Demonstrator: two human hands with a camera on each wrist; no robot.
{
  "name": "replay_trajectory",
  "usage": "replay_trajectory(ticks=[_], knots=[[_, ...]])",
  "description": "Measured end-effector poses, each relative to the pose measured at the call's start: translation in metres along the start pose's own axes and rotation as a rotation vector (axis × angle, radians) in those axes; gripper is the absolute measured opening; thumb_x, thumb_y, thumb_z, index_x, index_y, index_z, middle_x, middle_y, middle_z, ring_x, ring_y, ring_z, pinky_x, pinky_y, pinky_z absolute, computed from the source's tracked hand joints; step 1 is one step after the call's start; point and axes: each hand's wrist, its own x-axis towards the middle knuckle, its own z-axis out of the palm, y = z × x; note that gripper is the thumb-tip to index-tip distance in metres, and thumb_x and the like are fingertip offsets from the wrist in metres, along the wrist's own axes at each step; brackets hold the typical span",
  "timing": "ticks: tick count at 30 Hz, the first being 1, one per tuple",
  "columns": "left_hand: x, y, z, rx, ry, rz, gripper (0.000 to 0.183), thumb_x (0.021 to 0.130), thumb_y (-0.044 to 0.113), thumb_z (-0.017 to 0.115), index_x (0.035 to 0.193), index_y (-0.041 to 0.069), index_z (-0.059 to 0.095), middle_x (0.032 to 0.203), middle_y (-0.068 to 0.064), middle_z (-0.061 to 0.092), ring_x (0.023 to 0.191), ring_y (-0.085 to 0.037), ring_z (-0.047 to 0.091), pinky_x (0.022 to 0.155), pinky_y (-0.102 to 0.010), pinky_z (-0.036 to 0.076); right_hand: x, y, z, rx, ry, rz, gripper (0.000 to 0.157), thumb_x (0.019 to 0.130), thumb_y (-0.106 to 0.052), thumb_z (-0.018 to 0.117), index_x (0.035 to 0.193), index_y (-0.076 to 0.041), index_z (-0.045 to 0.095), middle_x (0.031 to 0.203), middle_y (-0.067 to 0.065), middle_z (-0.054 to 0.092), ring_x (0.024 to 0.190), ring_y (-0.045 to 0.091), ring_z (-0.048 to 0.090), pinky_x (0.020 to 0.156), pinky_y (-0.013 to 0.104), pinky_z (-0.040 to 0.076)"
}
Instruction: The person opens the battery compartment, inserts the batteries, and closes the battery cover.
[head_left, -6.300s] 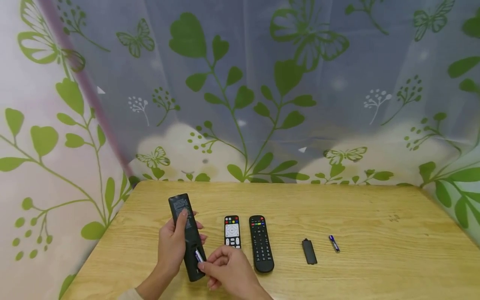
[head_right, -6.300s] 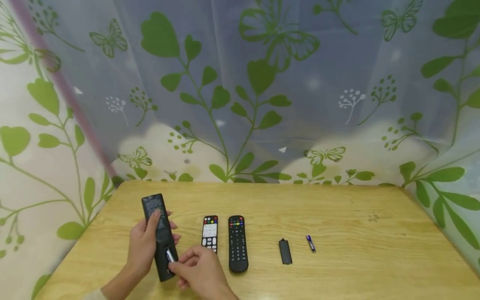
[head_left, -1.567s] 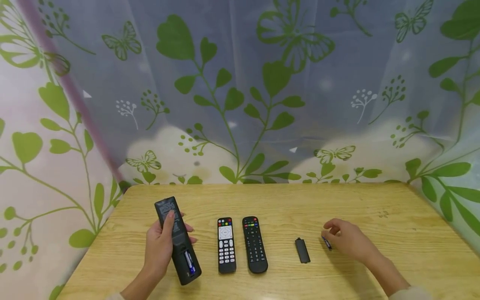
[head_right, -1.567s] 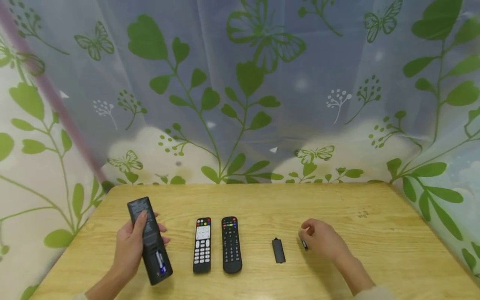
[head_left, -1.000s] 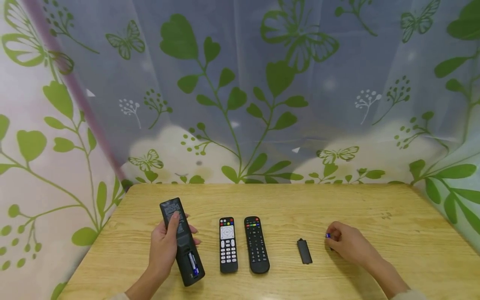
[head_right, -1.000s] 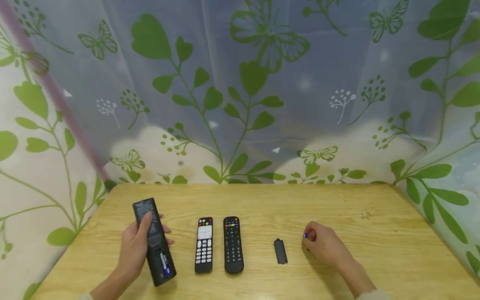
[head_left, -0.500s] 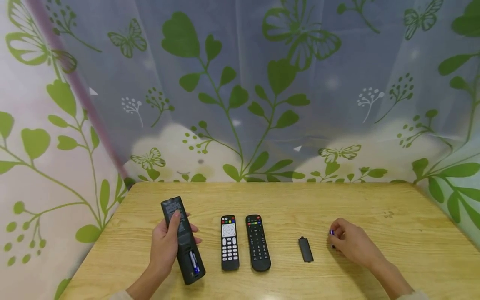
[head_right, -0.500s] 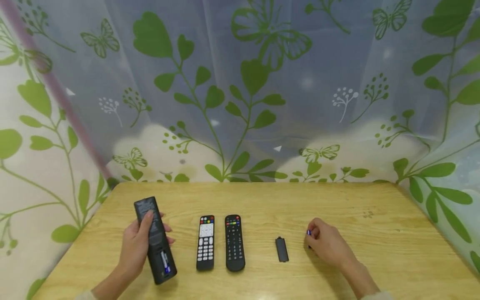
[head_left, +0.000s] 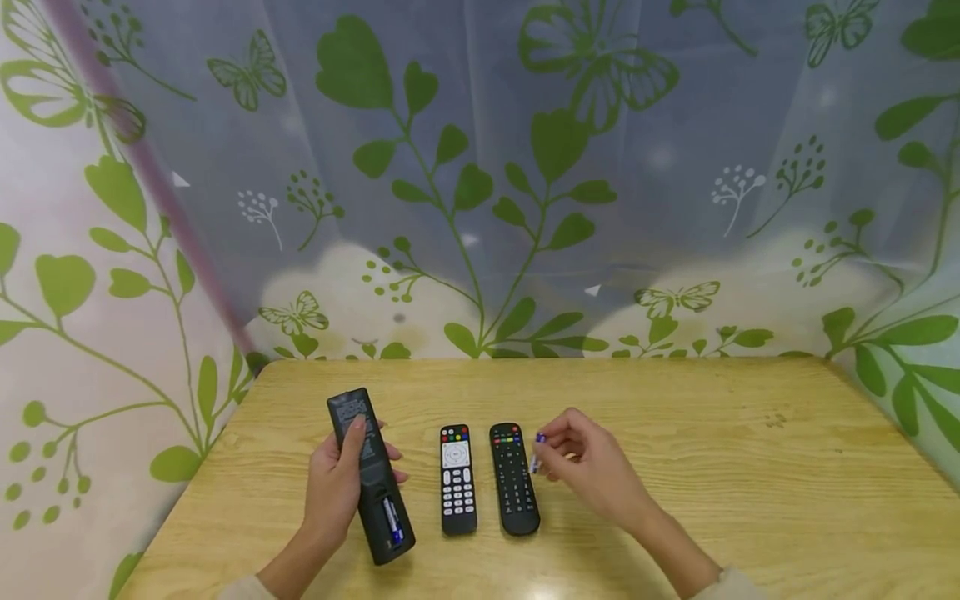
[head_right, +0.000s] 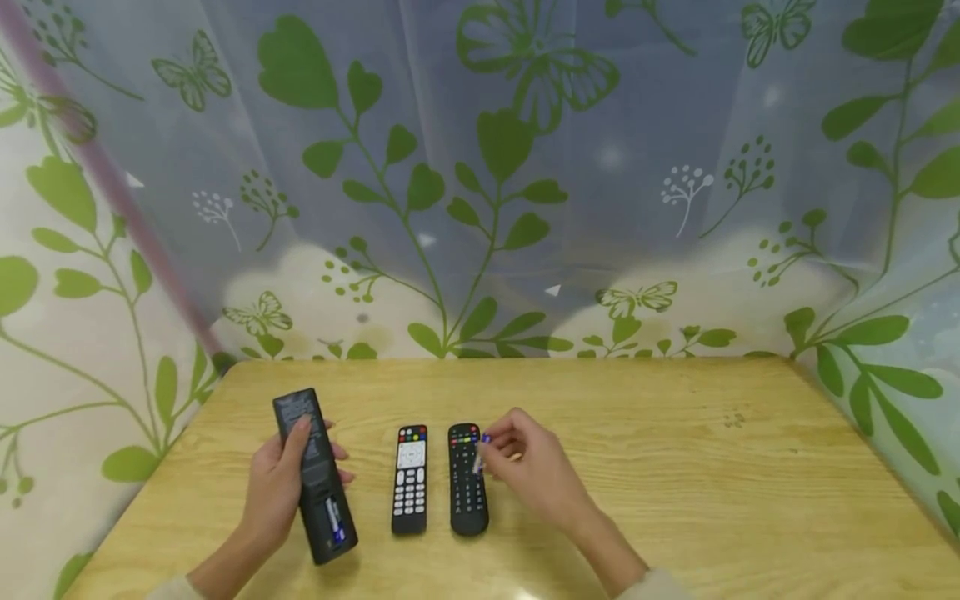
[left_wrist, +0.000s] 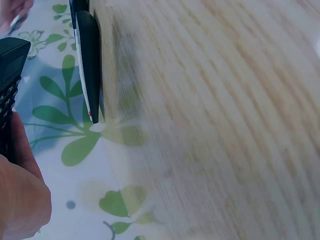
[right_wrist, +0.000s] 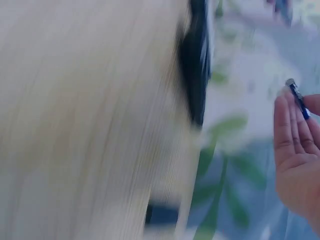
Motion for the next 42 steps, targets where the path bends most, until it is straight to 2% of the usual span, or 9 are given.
replay_trajectory(ticks=[3, 6, 12, 16, 20, 24, 29, 38, 42], knots=[[-0.001, 0.001, -0.001, 0.010, 0.005, -0.001, 0.052, 0.101, 0.045, 0.041, 0.119, -0.003, 0.051, 0.083, -0.018, 0.067, 0.063, -0.031, 0.068, 0.061, -0.043, 0.059, 0.004, -0.015, 0.038, 0.076, -0.063, -0.063, 0.019, 0.093, -0.017, 0.066, 0.104, -0.003, 0.058, 0.089, 0.009, 0.065, 0.076, 0.027, 0.065, 0.066, 0.041, 0.058], [-0.002, 0.002, -0.001, 0.008, 0.012, 0.007, 0.052, 0.101, 0.045, 0.041, 0.119, -0.002, 0.051, 0.082, -0.019, 0.066, 0.062, -0.031, 0.068, 0.060, -0.043, 0.059, 0.008, -0.025, 0.069, 0.100, -0.135, -0.098, 0.016, 0.093, -0.019, 0.065, 0.102, -0.007, 0.059, 0.089, 0.005, 0.065, 0.078, 0.021, 0.065, 0.067, 0.035, 0.058], [-0.001, 0.003, 0.000, 0.030, 0.017, 0.026, 0.050, 0.101, 0.044, 0.041, 0.119, -0.001, 0.053, 0.082, -0.017, 0.066, 0.065, -0.037, 0.067, 0.061, -0.042, 0.059, 0.014, -0.035, 0.104, 0.073, -0.176, -0.170, 0.010, 0.093, -0.019, 0.065, 0.100, -0.013, 0.060, 0.088, -0.004, 0.067, 0.076, 0.009, 0.064, 0.065, 0.025, 0.056], [-0.002, 0.003, 0.002, 0.087, 0.044, 0.041, 0.048, 0.102, 0.043, 0.040, 0.117, 0.000, 0.056, 0.081, -0.016, 0.067, 0.069, -0.038, 0.067, 0.060, -0.037, 0.058, 0.015, -0.040, 0.117, 0.053, -0.194, -0.179, 0.010, 0.093, -0.023, 0.065, 0.098, -0.015, 0.061, 0.089, -0.007, 0.067, 0.077, 0.005, 0.063, 0.066, 0.023, 0.055], [-0.002, 0.003, 0.002, 0.135, 0.063, 0.062, 0.047, 0.103, 0.042, 0.040, 0.114, 0.001, 0.058, 0.079, -0.014, 0.067, 0.069, -0.028, 0.066, 0.057, -0.030, 0.056, 0.014, -0.045, 0.125, -0.004, -0.202, -0.196, 0.012, 0.093, -0.027, 0.065, 0.096, -0.016, 0.062, 0.088, -0.011, 0.066, 0.078, 0.001, 0.061, 0.068, 0.020, 0.053], [-0.003, 0.002, 0.002, 0.126, 0.070, 0.082, 0.046, 0.103, 0.041, 0.039, 0.112, 0.001, 0.059, 0.077, -0.013, 0.066, 0.065, -0.020, 0.063, 0.054, -0.028, 0.054, 0.013, -0.046, 0.131, -0.071, -0.202, -0.266, 0.010, 0.093, -0.023, 0.066, 0.095, -0.014, 0.062, 0.087, -0.011, 0.065, 0.076, -0.002, 0.060, 0.066, 0.016, 0.052], [-0.003, 0.002, 0.003, 0.103, 0.072, 0.105, 0.045, 0.103, 0.039, 0.040, 0.111, -0.001, 0.059, 0.074, -0.013, 0.065, 0.061, -0.020, 0.062, 0.051, -0.028, 0.053, 0.013, -0.045, 0.138, -0.143, -0.188, -0.345, 0.005, 0.092, -0.018, 0.066, 0.093, -0.014, 0.065, 0.087, -0.009, 0.061, 0.074, -0.005, 0.057, 0.064, 0.012, 0.050], [-0.005, 0.006, 0.005, 0.123, 0.096, 0.124, 0.043, 0.104, 0.036, 0.040, 0.108, -0.003, 0.059, 0.072, -0.013, 0.065, 0.062, -0.024, 0.063, 0.051, -0.027, 0.052, 0.009, -0.043, 0.146, -0.183, -0.162, -0.304, 0.007, 0.093, -0.022, 0.065, 0.093, -0.016, 0.068, 0.083, -0.014, 0.058, 0.071, -0.005, 0.053, 0.062, 0.012, 0.049], [-0.006, 0.007, 0.004, 0.128, 0.110, 0.105, 0.044, 0.104, 0.036, 0.040, 0.109, -0.003, 0.058, 0.072, -0.013, 0.065, 0.061, -0.022, 0.063, 0.051, -0.026, 0.052, 0.008, -0.043, 0.149, -0.231, -0.155, -0.339, 0.007, 0.094, -0.023, 0.064, 0.093, -0.017, 0.068, 0.083, -0.014, 0.059, 0.070, -0.006, 0.052, 0.061, 0.010, 0.047]])
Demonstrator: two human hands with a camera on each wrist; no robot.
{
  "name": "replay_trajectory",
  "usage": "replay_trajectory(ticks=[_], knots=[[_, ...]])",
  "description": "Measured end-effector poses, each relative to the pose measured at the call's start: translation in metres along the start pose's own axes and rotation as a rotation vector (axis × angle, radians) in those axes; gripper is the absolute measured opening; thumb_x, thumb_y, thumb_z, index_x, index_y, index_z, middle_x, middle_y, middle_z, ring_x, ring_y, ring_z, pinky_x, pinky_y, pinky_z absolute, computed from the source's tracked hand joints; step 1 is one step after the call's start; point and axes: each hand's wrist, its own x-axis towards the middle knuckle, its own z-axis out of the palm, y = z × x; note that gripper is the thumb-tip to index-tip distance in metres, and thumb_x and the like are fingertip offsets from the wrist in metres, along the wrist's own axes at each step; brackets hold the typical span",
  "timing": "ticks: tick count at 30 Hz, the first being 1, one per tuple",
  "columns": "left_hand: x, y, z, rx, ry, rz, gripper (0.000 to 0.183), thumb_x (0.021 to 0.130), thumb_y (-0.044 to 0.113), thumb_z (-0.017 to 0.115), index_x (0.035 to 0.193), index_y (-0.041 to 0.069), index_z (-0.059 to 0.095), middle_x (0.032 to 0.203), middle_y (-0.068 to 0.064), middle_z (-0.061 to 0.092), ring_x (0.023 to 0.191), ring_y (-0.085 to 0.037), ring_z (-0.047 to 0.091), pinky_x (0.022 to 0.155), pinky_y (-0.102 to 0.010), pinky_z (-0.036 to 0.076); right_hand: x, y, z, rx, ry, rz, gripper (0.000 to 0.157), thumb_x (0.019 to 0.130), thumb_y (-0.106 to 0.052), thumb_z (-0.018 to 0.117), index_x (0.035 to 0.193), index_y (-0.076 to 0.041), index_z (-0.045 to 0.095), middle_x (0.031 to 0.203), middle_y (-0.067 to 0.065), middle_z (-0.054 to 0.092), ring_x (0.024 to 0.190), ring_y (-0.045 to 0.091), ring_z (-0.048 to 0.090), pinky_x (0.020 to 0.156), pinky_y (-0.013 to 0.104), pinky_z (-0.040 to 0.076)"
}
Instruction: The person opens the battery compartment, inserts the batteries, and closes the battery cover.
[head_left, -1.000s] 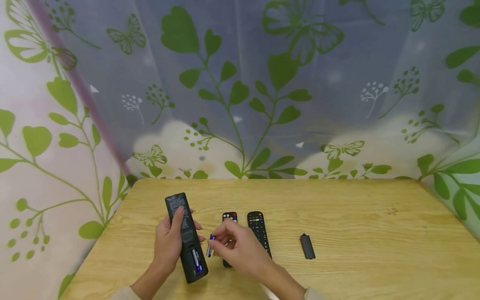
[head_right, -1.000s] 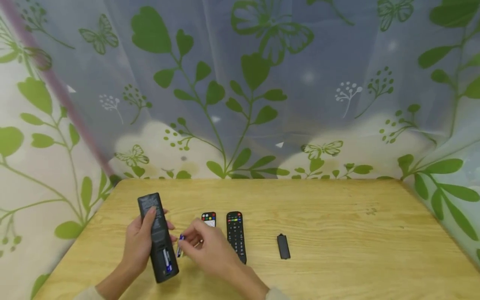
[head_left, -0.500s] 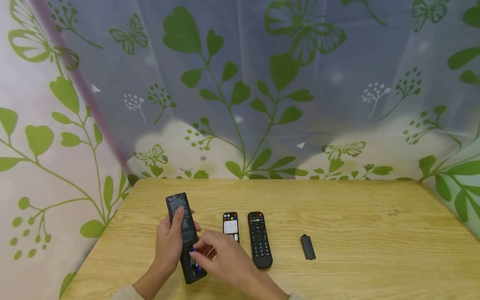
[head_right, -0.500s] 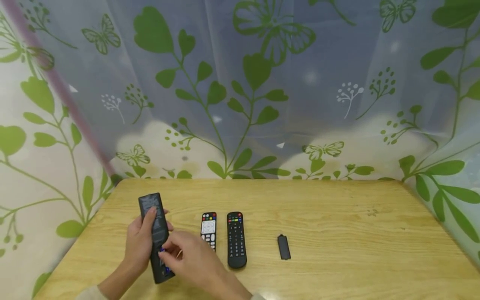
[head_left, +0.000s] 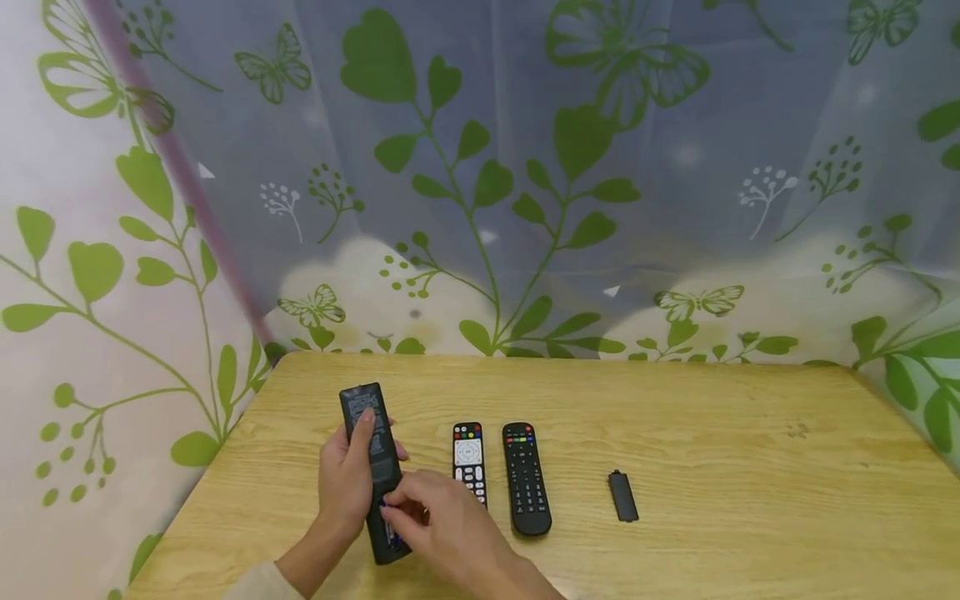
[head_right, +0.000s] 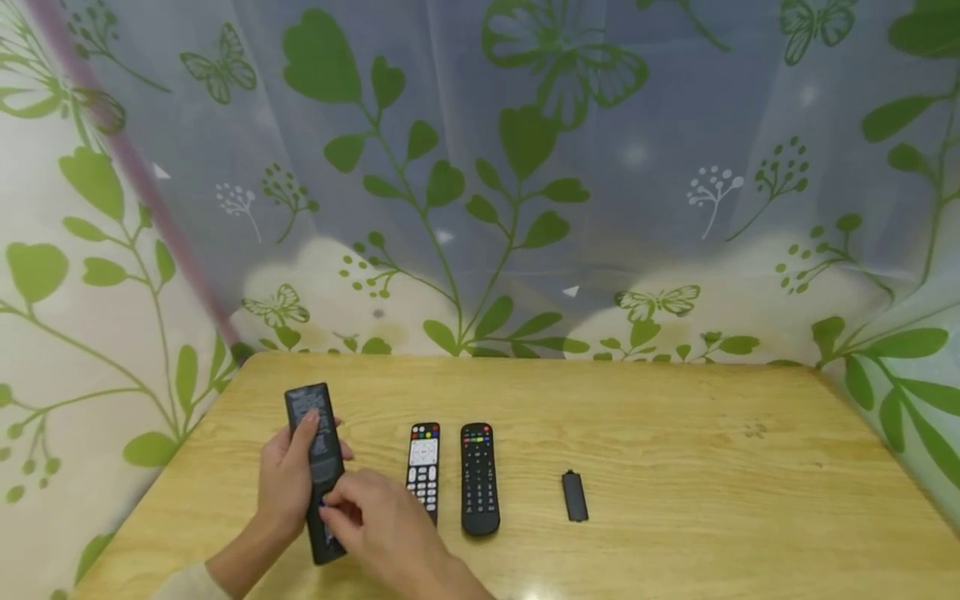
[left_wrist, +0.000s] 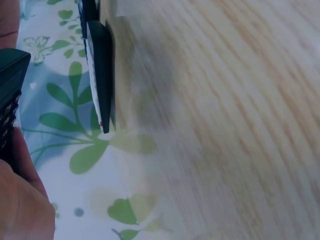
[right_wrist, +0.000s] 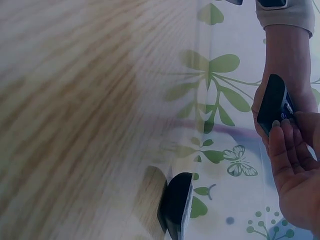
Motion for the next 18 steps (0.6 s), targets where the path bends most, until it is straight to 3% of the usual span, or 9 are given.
replay_trajectory(ticks=[5, 11, 18], knots=[[-0.0006, -0.0002, 0.0008, -0.067, -0.006, -0.029, 0.043, 0.104, 0.036, 0.040, 0.111, -0.004, 0.055, 0.071, -0.013, 0.064, 0.054, -0.026, 0.065, 0.052, -0.035, 0.057, -0.0022, 0.0013, 0.0024, -0.086, 0.027, -0.089, 0.009, 0.094, -0.020, 0.063, 0.097, -0.016, 0.071, 0.092, -0.009, 0.065, 0.081, -0.005, 0.057, 0.068, 0.007, 0.046], [-0.0013, -0.0017, 0.0016, -0.088, -0.001, -0.033, 0.043, 0.103, 0.037, 0.041, 0.109, -0.003, 0.056, 0.069, -0.014, 0.063, 0.050, -0.028, 0.064, 0.051, -0.042, 0.058, -0.0047, -0.0016, 0.0043, -0.317, 0.074, -0.204, 0.009, 0.092, -0.019, 0.066, 0.098, -0.015, 0.072, 0.097, -0.007, 0.068, 0.101, 0.005, 0.062, 0.081, 0.013, 0.050], [-0.0002, -0.0069, 0.0020, -0.053, 0.014, -0.066, 0.044, 0.103, 0.038, 0.040, 0.107, -0.001, 0.059, 0.070, -0.014, 0.064, 0.051, -0.028, 0.064, 0.051, -0.038, 0.057, -0.0045, -0.0056, 0.0071, -0.459, 0.065, -0.216, 0.007, 0.092, -0.020, 0.067, 0.095, -0.016, 0.072, 0.089, -0.009, 0.066, 0.080, -0.002, 0.061, 0.064, 0.009, 0.048]])
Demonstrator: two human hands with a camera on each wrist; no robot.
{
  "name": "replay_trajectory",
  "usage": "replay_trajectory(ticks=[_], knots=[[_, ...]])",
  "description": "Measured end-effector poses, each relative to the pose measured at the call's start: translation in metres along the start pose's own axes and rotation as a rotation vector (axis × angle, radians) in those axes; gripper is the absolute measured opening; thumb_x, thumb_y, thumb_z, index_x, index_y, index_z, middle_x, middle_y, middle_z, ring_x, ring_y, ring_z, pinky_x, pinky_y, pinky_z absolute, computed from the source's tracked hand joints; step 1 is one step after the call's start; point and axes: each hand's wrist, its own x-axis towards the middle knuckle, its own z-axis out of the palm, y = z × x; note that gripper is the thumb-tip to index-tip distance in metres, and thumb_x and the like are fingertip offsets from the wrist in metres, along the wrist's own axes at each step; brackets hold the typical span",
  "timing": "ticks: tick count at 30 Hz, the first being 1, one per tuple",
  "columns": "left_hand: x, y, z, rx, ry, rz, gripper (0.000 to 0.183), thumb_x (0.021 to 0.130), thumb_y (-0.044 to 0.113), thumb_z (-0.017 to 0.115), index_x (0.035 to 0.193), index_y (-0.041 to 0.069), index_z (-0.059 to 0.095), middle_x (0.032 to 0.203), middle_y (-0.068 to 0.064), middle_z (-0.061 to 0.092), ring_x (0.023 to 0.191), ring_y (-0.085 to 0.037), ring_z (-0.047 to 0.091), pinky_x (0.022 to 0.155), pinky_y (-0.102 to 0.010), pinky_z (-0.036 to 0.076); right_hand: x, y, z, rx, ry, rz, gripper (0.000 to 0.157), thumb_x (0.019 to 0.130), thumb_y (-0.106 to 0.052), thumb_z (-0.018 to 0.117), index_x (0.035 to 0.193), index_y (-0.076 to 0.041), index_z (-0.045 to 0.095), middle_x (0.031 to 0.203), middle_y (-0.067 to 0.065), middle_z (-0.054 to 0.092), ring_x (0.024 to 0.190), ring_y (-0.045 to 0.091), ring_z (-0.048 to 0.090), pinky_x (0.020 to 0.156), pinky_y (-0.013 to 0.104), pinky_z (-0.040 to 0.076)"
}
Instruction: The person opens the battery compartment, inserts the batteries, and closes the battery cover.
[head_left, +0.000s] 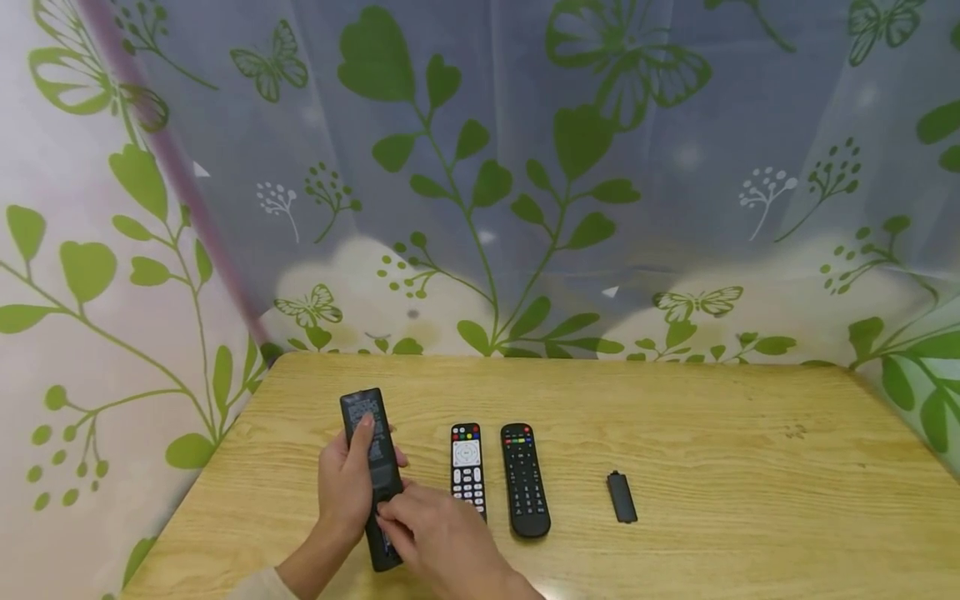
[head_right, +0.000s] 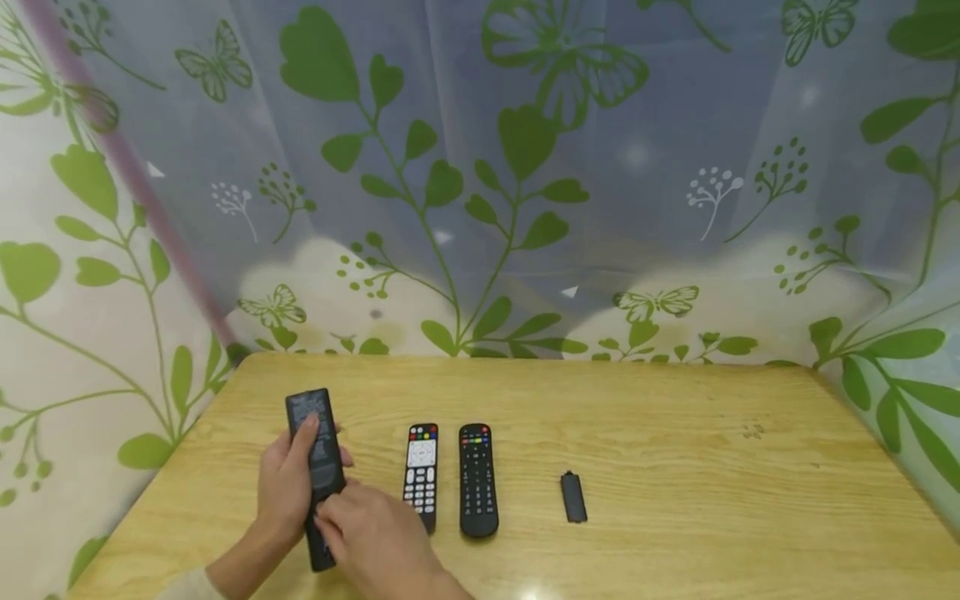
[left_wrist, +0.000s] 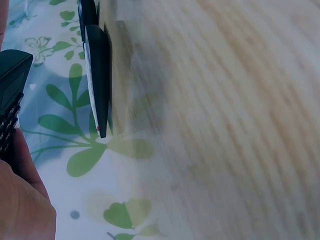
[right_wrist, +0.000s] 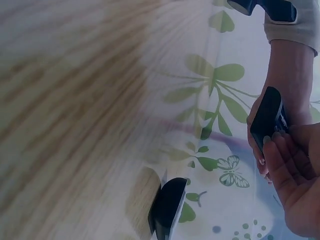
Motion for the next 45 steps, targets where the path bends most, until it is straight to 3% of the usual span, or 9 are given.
replay_trajectory(ticks=[5, 16, 21, 25, 30, 38, 45], knots=[[-0.001, -0.003, 0.000, -0.013, 0.013, -0.035, 0.044, 0.104, 0.037, 0.040, 0.107, -0.003, 0.057, 0.069, -0.015, 0.064, 0.049, -0.029, 0.064, 0.051, -0.042, 0.057, -0.001, -0.003, 0.001, -0.078, -0.038, -0.014, 0.009, 0.092, -0.021, 0.067, 0.093, -0.016, 0.073, 0.082, -0.010, 0.063, 0.067, -0.004, 0.053, 0.054, 0.007, 0.040], [0.001, -0.002, 0.002, -0.029, 0.015, -0.048, 0.045, 0.103, 0.037, 0.041, 0.107, -0.005, 0.056, 0.068, -0.015, 0.064, 0.048, -0.030, 0.064, 0.050, -0.043, 0.057, -0.001, -0.001, 0.001, -0.066, -0.055, -0.021, 0.005, 0.090, -0.019, 0.069, 0.091, -0.015, 0.072, 0.082, -0.010, 0.062, 0.070, -0.004, 0.053, 0.057, 0.007, 0.042], [0.007, 0.001, 0.001, -0.050, 0.032, -0.003, 0.047, 0.103, 0.040, 0.042, 0.107, -0.005, 0.056, 0.066, -0.013, 0.064, 0.047, -0.030, 0.064, 0.050, -0.044, 0.057, -0.004, 0.000, 0.004, -0.132, -0.039, -0.077, 0.023, 0.088, -0.018, 0.070, 0.110, -0.012, 0.072, 0.085, -0.007, 0.059, 0.068, -0.002, 0.047, 0.054, 0.005, 0.035], [0.009, 0.002, -0.002, -0.037, 0.043, -0.004, 0.047, 0.102, 0.041, 0.041, 0.107, -0.003, 0.057, 0.067, -0.013, 0.064, 0.049, -0.030, 0.064, 0.051, -0.044, 0.057, -0.007, -0.001, 0.004, -0.145, -0.131, -0.071, 0.037, 0.091, -0.020, 0.067, 0.126, -0.010, 0.063, 0.092, -0.006, 0.055, 0.072, 0.001, 0.043, 0.053, 0.006, 0.031], [0.009, 0.000, -0.006, -0.010, 0.047, -0.026, 0.049, 0.102, 0.043, 0.040, 0.108, -0.003, 0.057, 0.069, -0.012, 0.065, 0.050, -0.028, 0.065, 0.053, -0.042, 0.058, -0.009, -0.002, 0.003, -0.119, -0.248, -0.032, 0.043, 0.096, -0.024, 0.060, 0.136, -0.011, 0.054, 0.098, -0.008, 0.053, 0.075, 0.000, 0.042, 0.051, 0.007, 0.031], [0.009, -0.004, -0.008, -0.026, 0.013, -0.055, 0.051, 0.102, 0.045, 0.040, 0.111, -0.002, 0.055, 0.073, -0.013, 0.066, 0.055, -0.028, 0.067, 0.056, -0.042, 0.058, -0.010, 0.006, -0.001, -0.067, -0.314, -0.040, 0.043, 0.098, -0.025, 0.056, 0.139, -0.014, 0.050, 0.099, -0.009, 0.052, 0.072, -0.002, 0.040, 0.050, 0.007, 0.031], [0.011, -0.007, -0.009, -0.062, -0.060, -0.095, 0.054, 0.100, 0.048, 0.043, 0.117, -0.003, 0.054, 0.080, -0.017, 0.068, 0.064, -0.034, 0.068, 0.060, -0.044, 0.059, -0.012, 0.017, -0.013, -0.129, -0.266, -0.066, 0.039, 0.095, -0.025, 0.060, 0.133, -0.018, 0.058, 0.099, -0.008, 0.056, 0.071, -0.001, 0.044, 0.055, 0.008, 0.034]])
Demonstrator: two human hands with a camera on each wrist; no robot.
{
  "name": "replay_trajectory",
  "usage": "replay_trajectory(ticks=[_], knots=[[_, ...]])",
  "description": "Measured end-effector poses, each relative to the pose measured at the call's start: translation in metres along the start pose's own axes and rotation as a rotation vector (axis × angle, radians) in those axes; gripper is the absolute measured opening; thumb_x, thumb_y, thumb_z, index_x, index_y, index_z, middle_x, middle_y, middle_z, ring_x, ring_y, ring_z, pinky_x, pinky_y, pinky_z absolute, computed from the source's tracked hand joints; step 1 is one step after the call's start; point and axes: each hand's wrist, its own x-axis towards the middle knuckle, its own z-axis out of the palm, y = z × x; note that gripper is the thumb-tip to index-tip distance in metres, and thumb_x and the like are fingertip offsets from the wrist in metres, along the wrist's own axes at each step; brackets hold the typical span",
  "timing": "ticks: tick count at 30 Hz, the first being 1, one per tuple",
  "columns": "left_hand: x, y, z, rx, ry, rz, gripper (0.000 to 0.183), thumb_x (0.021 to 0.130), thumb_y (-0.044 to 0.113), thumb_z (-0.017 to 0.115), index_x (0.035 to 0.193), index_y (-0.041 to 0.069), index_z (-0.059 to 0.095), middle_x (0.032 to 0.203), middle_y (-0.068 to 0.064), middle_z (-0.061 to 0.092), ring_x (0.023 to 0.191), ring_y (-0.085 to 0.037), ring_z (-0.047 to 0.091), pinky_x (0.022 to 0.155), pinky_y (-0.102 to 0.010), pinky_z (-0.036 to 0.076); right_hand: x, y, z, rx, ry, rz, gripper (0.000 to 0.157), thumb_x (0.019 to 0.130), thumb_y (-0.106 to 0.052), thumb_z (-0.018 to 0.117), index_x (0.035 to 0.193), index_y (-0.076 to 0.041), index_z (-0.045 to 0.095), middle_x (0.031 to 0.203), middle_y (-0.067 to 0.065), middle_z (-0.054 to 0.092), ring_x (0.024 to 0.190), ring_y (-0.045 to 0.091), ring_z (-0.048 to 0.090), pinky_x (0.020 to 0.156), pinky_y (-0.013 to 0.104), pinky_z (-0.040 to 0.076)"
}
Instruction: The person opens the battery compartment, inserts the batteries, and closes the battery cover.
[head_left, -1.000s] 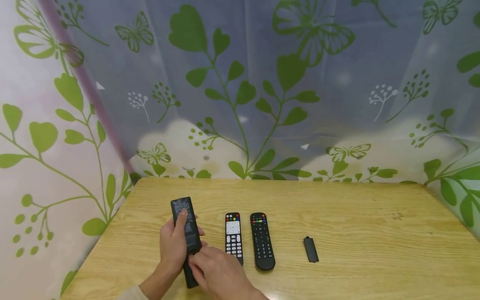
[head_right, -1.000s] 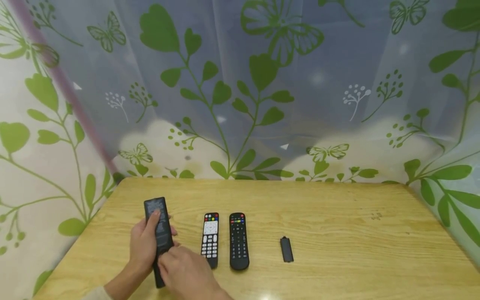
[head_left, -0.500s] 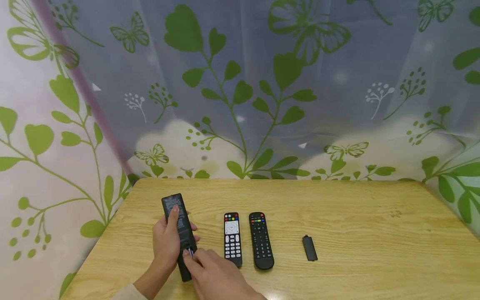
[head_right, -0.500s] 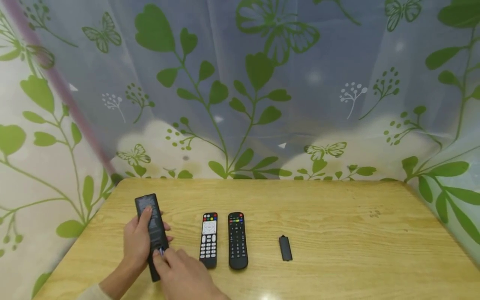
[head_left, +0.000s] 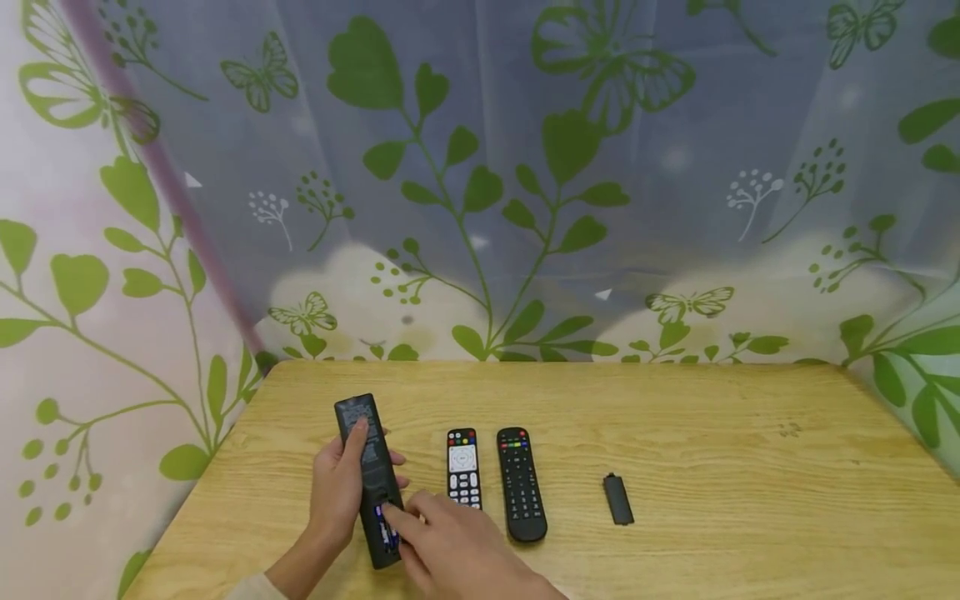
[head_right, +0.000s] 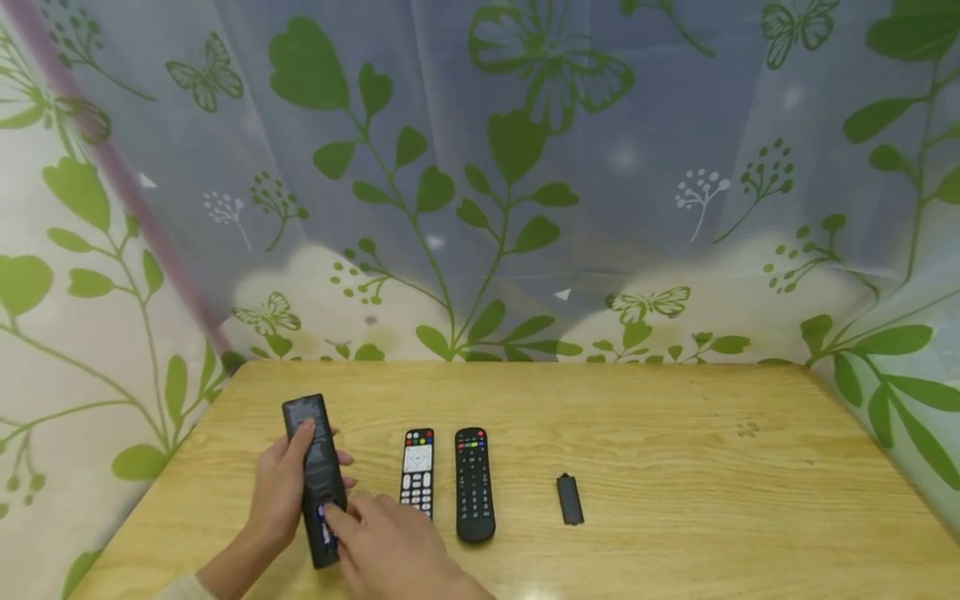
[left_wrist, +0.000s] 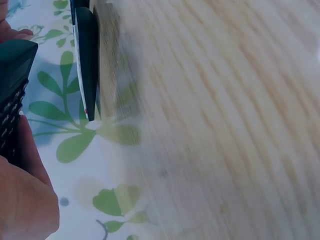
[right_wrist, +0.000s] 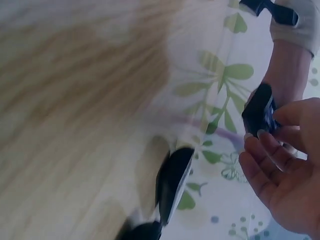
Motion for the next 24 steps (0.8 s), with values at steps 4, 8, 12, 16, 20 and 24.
replay_trajectory(ticks=[4, 8, 12, 16, 20, 24], knots=[[0.001, -0.001, 0.001, -0.010, -0.012, -0.029, 0.055, 0.100, 0.047, 0.043, 0.118, -0.003, 0.053, 0.082, -0.018, 0.068, 0.066, -0.036, 0.068, 0.061, -0.045, 0.059, -0.012, 0.014, -0.009, -0.015, 0.068, 0.057, 0.024, 0.093, -0.022, 0.063, 0.117, -0.020, 0.068, 0.094, -0.009, 0.057, 0.070, 0.000, 0.048, 0.055, 0.011, 0.039], [0.000, -0.001, 0.001, -0.018, -0.005, -0.060, 0.055, 0.101, 0.047, 0.042, 0.121, -0.004, 0.052, 0.083, -0.018, 0.068, 0.066, -0.036, 0.069, 0.062, -0.046, 0.059, -0.030, 0.035, -0.021, -0.050, 0.132, 0.184, 0.015, 0.091, -0.021, 0.064, 0.104, -0.019, 0.071, 0.094, -0.009, 0.059, 0.076, 0.004, 0.056, 0.060, 0.020, 0.049], [0.001, -0.001, 0.000, -0.030, -0.013, -0.074, 0.057, 0.100, 0.048, 0.043, 0.122, -0.004, 0.051, 0.084, -0.018, 0.069, 0.065, -0.034, 0.069, 0.063, -0.046, 0.058, -0.051, 0.064, -0.035, -0.047, 0.132, 0.371, 0.014, 0.090, -0.021, 0.065, 0.102, -0.018, 0.072, 0.095, -0.009, 0.061, 0.078, 0.006, 0.059, 0.055, 0.023, 0.050], [0.003, -0.002, -0.003, -0.033, -0.019, -0.073, 0.059, 0.099, 0.049, 0.044, 0.123, -0.004, 0.051, 0.084, -0.018, 0.068, 0.065, -0.034, 0.069, 0.064, -0.047, 0.058, -0.072, 0.097, -0.047, 0.010, 0.072, 0.618, 0.016, 0.091, -0.022, 0.064, 0.105, -0.017, 0.071, 0.099, -0.006, 0.062, 0.075, 0.008, 0.061, 0.051, 0.024, 0.048], [0.002, -0.001, -0.003, -0.025, -0.027, -0.078, 0.060, 0.098, 0.049, 0.045, 0.125, -0.004, 0.051, 0.085, -0.019, 0.068, 0.066, -0.035, 0.069, 0.065, -0.046, 0.058, -0.095, 0.126, -0.053, 0.058, 0.011, 0.771, 0.021, 0.091, -0.021, 0.064, 0.109, -0.012, 0.069, 0.101, 0.003, 0.062, 0.077, 0.014, 0.063, 0.049, 0.027, 0.047], [0.001, -0.001, -0.004, -0.026, -0.046, -0.092, 0.060, 0.098, 0.049, 0.046, 0.126, -0.004, 0.051, 0.086, -0.019, 0.068, 0.066, -0.036, 0.068, 0.065, -0.046, 0.058, -0.115, 0.142, -0.057, 0.064, -0.037, 0.828, 0.029, 0.092, -0.029, 0.064, 0.111, -0.007, 0.067, 0.097, 0.005, 0.061, 0.078, 0.017, 0.063, 0.050, 0.030, 0.048]])
